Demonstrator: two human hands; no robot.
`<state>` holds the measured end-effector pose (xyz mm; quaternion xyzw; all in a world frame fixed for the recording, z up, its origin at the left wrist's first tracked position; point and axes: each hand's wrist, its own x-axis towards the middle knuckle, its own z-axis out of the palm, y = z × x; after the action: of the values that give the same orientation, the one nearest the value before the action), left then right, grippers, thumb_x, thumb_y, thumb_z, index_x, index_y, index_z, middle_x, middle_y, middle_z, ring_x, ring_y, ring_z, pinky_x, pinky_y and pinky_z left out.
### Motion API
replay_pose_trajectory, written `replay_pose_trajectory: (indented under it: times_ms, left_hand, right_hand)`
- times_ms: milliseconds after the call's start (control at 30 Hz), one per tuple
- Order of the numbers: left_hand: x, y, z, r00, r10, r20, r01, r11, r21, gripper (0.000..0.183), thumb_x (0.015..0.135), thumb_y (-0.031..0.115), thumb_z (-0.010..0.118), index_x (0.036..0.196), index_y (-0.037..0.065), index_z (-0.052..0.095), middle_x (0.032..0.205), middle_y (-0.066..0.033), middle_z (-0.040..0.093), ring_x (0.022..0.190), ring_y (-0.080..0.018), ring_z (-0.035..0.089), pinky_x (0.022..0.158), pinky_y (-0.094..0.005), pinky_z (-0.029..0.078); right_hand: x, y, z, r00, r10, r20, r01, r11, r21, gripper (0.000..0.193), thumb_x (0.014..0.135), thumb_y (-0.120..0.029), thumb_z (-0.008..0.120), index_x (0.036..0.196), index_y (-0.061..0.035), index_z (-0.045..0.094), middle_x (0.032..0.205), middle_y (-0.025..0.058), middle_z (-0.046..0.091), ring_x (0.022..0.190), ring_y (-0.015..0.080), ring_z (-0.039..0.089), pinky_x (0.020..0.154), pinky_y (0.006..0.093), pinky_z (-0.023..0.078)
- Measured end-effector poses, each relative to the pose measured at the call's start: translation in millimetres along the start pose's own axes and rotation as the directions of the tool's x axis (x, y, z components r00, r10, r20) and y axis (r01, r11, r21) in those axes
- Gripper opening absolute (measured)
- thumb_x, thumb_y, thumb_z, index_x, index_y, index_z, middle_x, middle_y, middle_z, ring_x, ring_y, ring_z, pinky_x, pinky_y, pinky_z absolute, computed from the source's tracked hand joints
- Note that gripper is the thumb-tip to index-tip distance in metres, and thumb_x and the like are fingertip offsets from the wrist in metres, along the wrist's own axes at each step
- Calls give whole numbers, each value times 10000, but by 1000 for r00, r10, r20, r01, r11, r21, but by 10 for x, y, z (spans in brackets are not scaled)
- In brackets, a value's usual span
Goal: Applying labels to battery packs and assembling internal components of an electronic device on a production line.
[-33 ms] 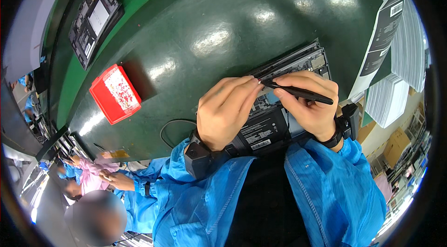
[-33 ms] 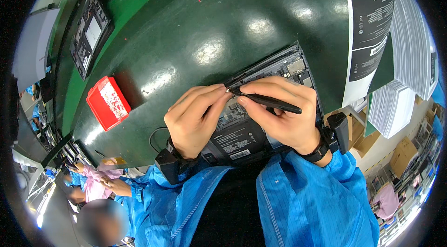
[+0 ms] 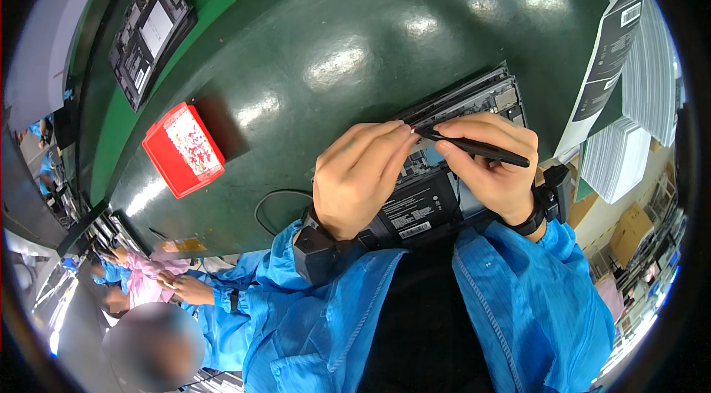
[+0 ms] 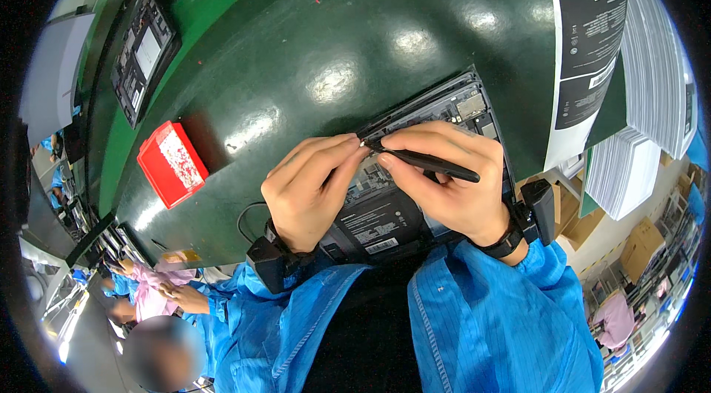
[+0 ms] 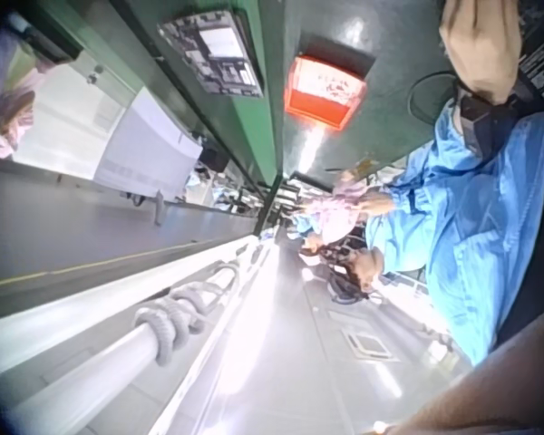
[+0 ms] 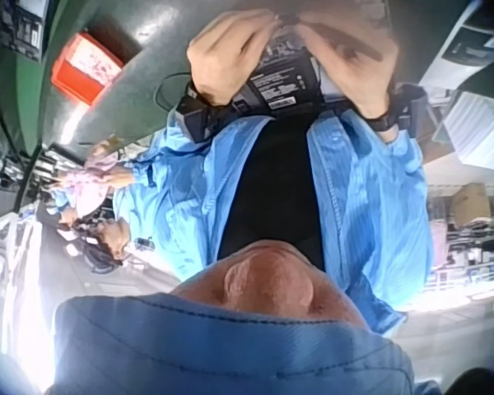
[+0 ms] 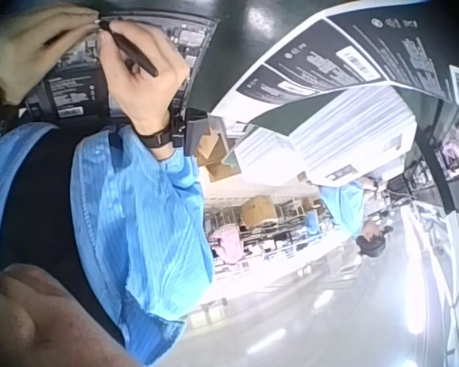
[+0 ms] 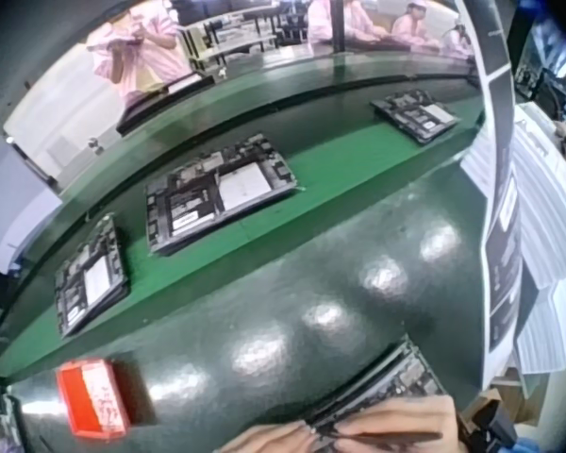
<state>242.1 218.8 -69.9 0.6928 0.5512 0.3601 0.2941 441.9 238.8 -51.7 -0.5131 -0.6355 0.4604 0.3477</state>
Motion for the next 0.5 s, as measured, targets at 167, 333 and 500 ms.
replay_pose_trajectory:
  times_ms: [167, 333, 500]
  left_hand:
    - [-2, 3, 2, 1000, 8, 7, -8, 1000, 2, 150, 789, -44, 797, 927, -28, 741, 948, -142, 762, 869, -272, 753, 768, -329, 602]
    - [-15, 0, 7, 1000, 4, 2, -4, 1000, -8, 165, 790, -47, 793, 946, -28, 743, 955, -150, 762, 871, -274, 753, 770, -325, 600]
    - [-24, 35, -2, 998, -64, -11, 64, 998, 0, 183, 799, -42, 792, 975, -21, 745, 960, -152, 763, 869, -275, 753, 774, -321, 597]
  right_hand:
    - [-10, 52, 19, 996, -88, -2, 88, 996, 8, 186, 798, 25, 802, 979, 14, 762, 923, 141, 754, 743, 188, 731, 652, 257, 564]
    - [-19, 53, 48, 997, -74, 33, 73, 997, 27, 194, 801, 27, 798, 991, 16, 760, 935, 143, 757, 743, 185, 731, 645, 254, 561]
    - [-19, 47, 23, 997, -73, 18, 72, 996, 58, 206, 800, 23, 800, 1003, 11, 764, 938, 142, 759, 734, 178, 725, 641, 256, 559]
